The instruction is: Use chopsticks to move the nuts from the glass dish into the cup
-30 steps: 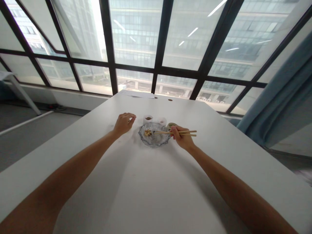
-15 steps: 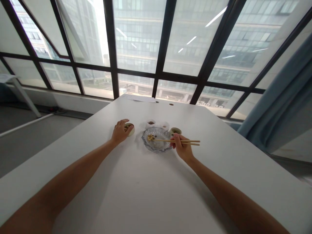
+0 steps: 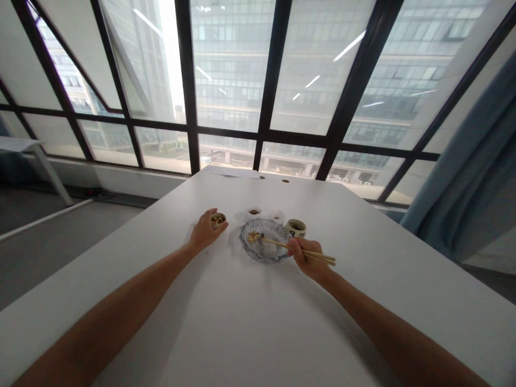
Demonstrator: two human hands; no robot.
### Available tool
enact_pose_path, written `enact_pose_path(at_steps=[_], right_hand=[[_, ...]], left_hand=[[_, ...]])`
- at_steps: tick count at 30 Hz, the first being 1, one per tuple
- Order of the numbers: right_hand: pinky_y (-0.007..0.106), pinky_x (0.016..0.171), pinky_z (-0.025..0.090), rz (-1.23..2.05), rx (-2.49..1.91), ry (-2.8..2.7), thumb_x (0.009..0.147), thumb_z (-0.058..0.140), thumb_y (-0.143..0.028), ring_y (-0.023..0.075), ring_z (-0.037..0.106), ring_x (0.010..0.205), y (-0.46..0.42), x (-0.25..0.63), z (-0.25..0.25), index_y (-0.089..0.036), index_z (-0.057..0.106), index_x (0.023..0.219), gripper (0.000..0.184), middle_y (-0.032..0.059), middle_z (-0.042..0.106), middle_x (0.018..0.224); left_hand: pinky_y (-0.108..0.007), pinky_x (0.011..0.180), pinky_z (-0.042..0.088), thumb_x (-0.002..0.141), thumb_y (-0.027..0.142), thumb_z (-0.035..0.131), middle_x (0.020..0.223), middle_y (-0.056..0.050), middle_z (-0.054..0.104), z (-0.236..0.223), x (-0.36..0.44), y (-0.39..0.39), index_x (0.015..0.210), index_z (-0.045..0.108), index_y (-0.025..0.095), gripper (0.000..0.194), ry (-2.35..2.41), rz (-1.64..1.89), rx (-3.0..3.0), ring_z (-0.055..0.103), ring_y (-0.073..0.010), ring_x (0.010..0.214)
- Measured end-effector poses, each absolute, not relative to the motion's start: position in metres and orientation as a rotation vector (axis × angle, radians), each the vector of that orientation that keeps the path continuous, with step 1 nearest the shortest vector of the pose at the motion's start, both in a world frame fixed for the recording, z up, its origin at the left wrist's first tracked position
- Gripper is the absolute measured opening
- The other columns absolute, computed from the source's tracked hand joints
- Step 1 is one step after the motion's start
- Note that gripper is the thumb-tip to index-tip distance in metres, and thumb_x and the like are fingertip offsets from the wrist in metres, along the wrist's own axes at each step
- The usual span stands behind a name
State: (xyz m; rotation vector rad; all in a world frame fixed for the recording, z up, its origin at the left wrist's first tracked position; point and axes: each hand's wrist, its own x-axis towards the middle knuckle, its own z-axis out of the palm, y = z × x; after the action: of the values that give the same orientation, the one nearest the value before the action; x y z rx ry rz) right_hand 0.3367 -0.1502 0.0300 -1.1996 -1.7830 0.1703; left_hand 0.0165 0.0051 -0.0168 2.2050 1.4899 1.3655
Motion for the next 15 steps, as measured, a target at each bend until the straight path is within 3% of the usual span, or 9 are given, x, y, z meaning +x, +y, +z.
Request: enact_pose_path(at_steps=[5, 11, 15], right_hand=[[0.026, 0.038, 0.040, 0.415, -1.175, -1.372, 0.088, 0.051, -0.079, 0.0137, 0.051, 0.038, -0.141, 0.338, 0.023, -0.021, 0.064, 0.067, 0.062, 0.0031, 0.062, 0.049], [0.021, 0.031, 0.035, 0.741, -1.121, -0.795, 0.058, 0.069, -0.090, 0.0109, 0.048, 0.034, -0.129, 0.343, 0.013, -0.020, 0.057, 0.067, 0.071, 0.0010, 0.060, 0.046], [0.020, 0.030, 0.034, 0.828, -1.096, -0.705, 0.063, 0.072, -0.083, 0.0104, 0.048, 0.034, -0.126, 0.349, 0.004, -0.020, 0.055, 0.071, 0.065, 0.0003, 0.061, 0.047]], left_hand=[[-0.047, 0.102, 0.052, 0.081, 0.046, 0.074, 0.132, -0.015, 0.065, -0.017, 0.016, 0.006, 0.132, 0.049, 0.020, 0.062, 1.497, 1.355, 2.209, 0.066, -0.0295, 0.117], [-0.045, 0.100, 0.054, 0.073, 0.043, 0.080, 0.128, -0.012, 0.066, -0.013, 0.014, 0.000, 0.132, 0.049, 0.022, 0.070, 1.408, 1.417, 2.293, 0.066, -0.0280, 0.114], [-0.045, 0.100, 0.054, 0.072, 0.041, 0.082, 0.127, -0.011, 0.066, -0.010, 0.014, -0.004, 0.131, 0.050, 0.023, 0.070, 1.388, 1.421, 2.349, 0.065, -0.0292, 0.117]])
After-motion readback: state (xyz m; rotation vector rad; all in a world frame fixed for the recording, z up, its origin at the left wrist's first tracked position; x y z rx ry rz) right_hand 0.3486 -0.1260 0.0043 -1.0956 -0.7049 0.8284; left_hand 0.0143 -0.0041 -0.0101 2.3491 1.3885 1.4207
